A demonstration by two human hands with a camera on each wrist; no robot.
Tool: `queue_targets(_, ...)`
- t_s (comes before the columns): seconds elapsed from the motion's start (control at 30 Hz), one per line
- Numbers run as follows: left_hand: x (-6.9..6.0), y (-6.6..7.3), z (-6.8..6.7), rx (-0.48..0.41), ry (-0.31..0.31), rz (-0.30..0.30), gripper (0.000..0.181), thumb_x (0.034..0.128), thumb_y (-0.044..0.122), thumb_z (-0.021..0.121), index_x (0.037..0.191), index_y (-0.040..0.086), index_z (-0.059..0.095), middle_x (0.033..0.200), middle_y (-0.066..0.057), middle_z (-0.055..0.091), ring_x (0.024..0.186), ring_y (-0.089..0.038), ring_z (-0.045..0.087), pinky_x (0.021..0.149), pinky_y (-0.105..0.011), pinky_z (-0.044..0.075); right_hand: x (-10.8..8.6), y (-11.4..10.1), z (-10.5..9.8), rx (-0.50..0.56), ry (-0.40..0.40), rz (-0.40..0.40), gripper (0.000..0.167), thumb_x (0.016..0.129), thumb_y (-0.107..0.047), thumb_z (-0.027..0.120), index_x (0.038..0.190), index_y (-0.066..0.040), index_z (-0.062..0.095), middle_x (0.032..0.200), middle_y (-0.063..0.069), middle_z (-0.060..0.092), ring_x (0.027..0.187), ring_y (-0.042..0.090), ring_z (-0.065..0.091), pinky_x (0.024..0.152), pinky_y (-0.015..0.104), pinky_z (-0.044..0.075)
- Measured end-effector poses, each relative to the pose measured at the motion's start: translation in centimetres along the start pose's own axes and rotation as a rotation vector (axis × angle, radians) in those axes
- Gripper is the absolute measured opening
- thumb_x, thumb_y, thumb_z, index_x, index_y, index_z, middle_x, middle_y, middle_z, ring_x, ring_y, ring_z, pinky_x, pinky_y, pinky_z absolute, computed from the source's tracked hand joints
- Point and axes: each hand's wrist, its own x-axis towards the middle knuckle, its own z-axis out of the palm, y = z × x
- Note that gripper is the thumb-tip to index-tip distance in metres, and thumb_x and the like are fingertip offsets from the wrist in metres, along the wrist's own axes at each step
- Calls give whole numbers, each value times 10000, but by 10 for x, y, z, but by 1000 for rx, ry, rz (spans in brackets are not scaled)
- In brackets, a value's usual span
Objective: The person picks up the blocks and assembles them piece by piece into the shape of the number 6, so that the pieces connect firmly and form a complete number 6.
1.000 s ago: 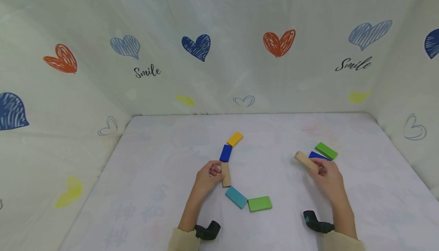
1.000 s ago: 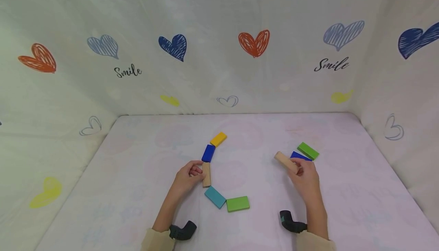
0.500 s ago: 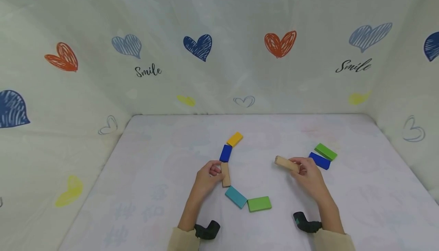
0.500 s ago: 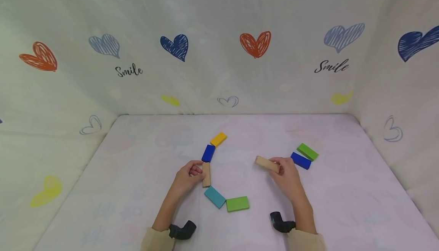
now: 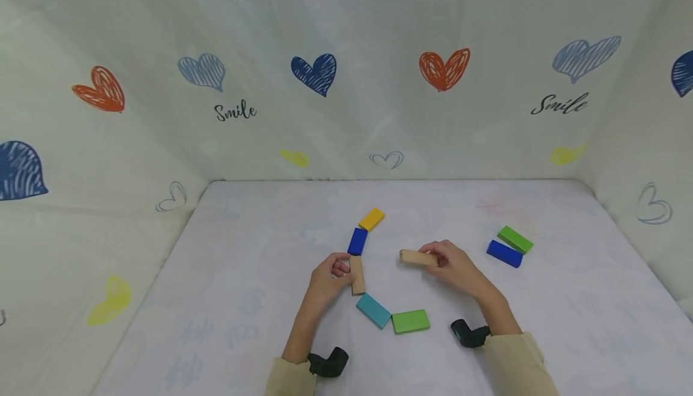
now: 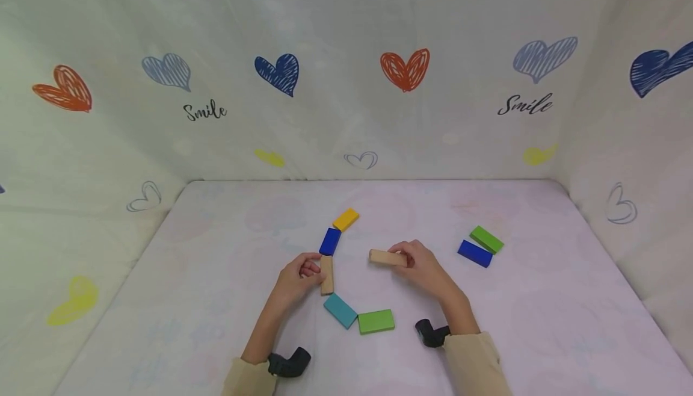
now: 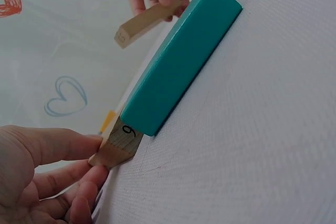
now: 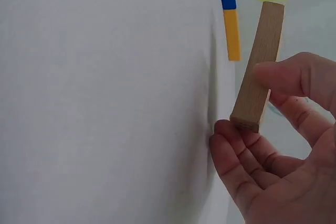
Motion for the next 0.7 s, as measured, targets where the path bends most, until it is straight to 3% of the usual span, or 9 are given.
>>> queue_targets(0.3, 2, -1, 1, 14, 1, -5, 398, 801, 122, 679, 1184, 76, 580, 903, -39, 589, 826, -160, 495, 692, -277, 413, 29, -10, 10, -3, -158, -71, 270, 797, -41, 651, 1063, -83, 626, 882, 49, 511, 805, 164, 434, 686, 255, 367)
queue_targets(0.7, 2, -3, 2, 15, -2, -5, 393, 798, 122, 681, 1176, 81, 582, 901, -34, 588, 824, -156, 493, 696, -272, 406, 61, -26, 15, -49, -279, -44, 263, 787, -43, 643, 1047, -80, 649, 913, 68, 535, 818, 180, 445, 722, 288, 377)
